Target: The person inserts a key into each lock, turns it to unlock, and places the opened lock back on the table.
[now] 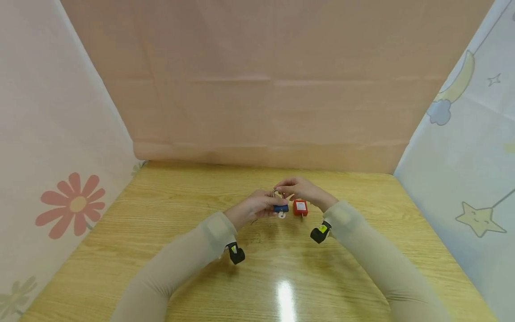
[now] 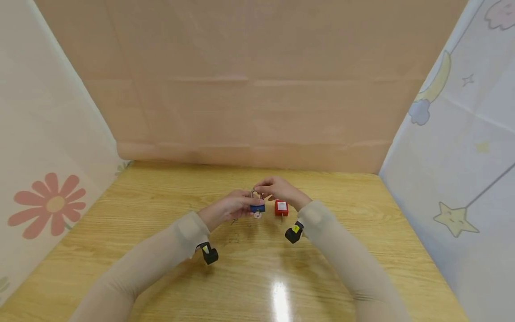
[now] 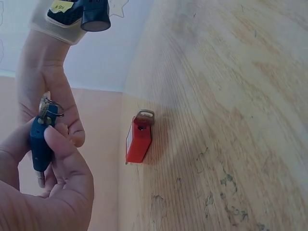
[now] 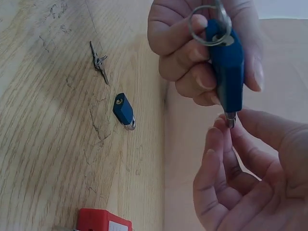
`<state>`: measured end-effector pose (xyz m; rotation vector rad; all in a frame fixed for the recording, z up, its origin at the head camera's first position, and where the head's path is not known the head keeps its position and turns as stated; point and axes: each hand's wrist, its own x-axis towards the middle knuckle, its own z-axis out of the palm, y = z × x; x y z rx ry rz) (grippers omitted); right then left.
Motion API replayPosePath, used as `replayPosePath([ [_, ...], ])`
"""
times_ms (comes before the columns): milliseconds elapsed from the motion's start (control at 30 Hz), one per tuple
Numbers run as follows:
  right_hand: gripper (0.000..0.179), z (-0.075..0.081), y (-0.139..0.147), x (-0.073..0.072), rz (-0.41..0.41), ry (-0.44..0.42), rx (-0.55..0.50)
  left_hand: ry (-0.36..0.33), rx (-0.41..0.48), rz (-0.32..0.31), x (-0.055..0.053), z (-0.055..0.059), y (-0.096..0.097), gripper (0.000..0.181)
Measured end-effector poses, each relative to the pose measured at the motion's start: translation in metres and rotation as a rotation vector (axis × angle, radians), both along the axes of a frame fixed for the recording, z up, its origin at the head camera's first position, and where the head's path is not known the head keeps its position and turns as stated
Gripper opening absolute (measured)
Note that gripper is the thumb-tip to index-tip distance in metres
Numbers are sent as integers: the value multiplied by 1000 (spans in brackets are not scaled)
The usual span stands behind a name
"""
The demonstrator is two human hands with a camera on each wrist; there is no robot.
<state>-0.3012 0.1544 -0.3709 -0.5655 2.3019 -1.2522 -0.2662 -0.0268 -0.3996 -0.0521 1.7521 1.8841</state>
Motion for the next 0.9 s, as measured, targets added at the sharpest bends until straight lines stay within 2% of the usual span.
replayPosePath([
  [167, 34, 0, 1, -1, -18, 3, -17, 59, -5, -28, 0, -1, -2, 12],
  [300, 34, 1, 1, -2, -31, 1, -16, 82, -13, -39, 1, -1, -3, 21],
  [533, 34, 1, -1, -2, -59, 14, -4, 98, -58, -34, -3, -6, 0, 35],
  [900, 32, -5, -1, -5, -87, 4, 23, 106, -61, -64, -2, -7, 1, 36],
])
